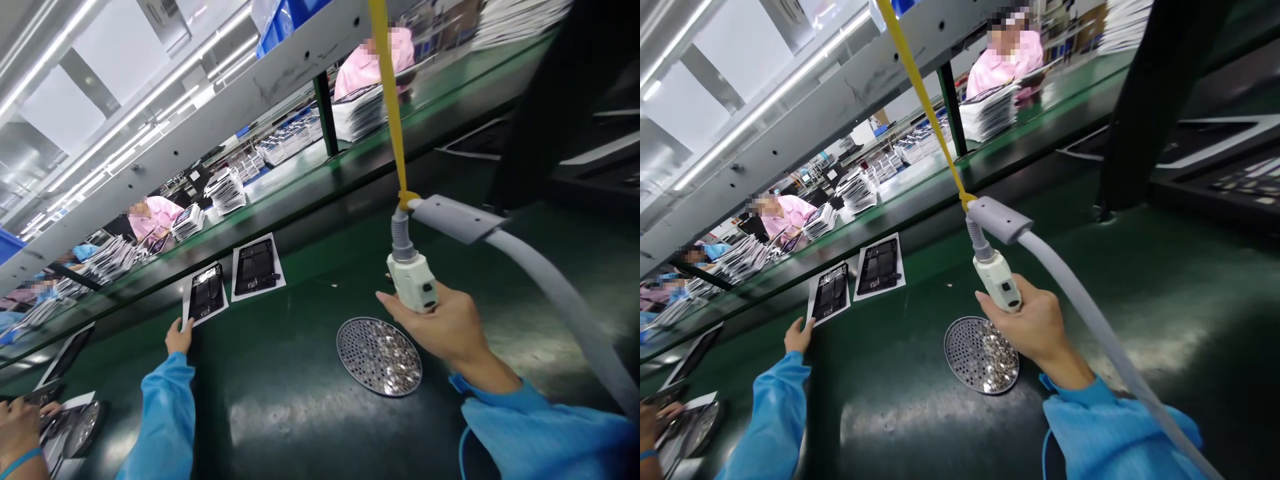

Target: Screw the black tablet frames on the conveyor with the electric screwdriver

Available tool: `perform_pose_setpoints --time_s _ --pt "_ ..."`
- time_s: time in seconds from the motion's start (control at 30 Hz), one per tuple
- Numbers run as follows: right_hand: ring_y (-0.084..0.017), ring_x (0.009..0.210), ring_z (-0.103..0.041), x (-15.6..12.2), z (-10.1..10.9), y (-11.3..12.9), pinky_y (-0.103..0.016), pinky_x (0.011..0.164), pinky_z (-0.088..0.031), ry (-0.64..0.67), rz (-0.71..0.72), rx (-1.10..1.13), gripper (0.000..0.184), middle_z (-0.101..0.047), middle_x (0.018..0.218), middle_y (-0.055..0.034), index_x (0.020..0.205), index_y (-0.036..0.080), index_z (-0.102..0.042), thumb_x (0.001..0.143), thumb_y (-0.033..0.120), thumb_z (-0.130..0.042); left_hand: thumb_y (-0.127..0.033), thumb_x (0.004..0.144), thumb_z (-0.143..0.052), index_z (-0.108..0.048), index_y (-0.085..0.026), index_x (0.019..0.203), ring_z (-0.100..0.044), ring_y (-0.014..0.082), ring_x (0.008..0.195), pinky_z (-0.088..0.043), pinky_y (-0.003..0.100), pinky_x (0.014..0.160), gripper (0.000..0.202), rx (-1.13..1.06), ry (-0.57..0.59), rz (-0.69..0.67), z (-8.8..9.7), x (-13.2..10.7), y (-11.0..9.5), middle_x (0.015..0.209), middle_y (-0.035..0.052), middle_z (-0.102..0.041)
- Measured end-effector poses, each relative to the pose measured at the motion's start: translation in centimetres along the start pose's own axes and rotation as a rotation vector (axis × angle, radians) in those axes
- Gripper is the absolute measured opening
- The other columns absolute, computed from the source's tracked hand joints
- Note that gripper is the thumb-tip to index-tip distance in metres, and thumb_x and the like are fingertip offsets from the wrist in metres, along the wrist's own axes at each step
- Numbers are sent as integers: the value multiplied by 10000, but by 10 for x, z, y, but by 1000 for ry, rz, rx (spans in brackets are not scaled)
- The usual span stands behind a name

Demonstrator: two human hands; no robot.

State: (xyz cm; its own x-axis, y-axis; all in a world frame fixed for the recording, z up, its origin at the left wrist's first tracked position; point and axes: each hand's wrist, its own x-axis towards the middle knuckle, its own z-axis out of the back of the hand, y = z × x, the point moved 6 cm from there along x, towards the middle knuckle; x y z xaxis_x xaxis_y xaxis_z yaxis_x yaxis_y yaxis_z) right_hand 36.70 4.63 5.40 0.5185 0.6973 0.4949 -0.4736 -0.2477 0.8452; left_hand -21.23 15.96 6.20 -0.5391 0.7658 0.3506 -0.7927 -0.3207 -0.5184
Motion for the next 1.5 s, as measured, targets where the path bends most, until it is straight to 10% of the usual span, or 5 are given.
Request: perform_pose_setpoints --time_s 0.33,0.67,0.9,1.17,1.5 --pt "-268 765 -697 -7 -6 -2 -399 755 -565 30 -51 60 344 -712 871 -69 892 189 -690 731 492 -666 -319 894 -509 -691 -157 1083 -601 223 1158 -421 339 1077 308 198 236 -425 -71 -47 -36 1186 93 -677" --pt "-214 557 -643 -9 -11 -4 -311 529 -521 101 -114 119 335 -671 673 -39 843 177 -666 709 483 -696 -348 954 -448 -593 -168 1269 -435 319 1337 -365 523 1089 391 480 236 -362 -70 -52 -42 1379 129 -545" --pt "-160 474 -541 -8 -12 8 -262 463 -431 119 -25 101 289 -583 560 12 741 206 -604 721 482 -687 -192 938 -448 -697 -219 1114 -577 186 1179 -423 291 1051 306 558 416 -669 -83 -70 -108 1243 55 -649" --pt "-130 410 -474 -5 -13 23 -227 394 -353 123 -34 137 278 -492 474 22 670 192 -550 737 446 -640 -78 859 -499 -695 -180 1022 -621 222 1074 -476 327 940 274 724 548 -816 -118 -70 -178 1080 97 -669" --pt "-149 544 -591 -6 -21 19 -232 493 -443 185 -31 147 274 -627 664 -13 949 178 -628 802 407 -595 -96 866 -457 -659 -145 1056 -609 233 1046 -497 307 851 281 734 543 -982 -95 -87 -218 1049 122 -637"
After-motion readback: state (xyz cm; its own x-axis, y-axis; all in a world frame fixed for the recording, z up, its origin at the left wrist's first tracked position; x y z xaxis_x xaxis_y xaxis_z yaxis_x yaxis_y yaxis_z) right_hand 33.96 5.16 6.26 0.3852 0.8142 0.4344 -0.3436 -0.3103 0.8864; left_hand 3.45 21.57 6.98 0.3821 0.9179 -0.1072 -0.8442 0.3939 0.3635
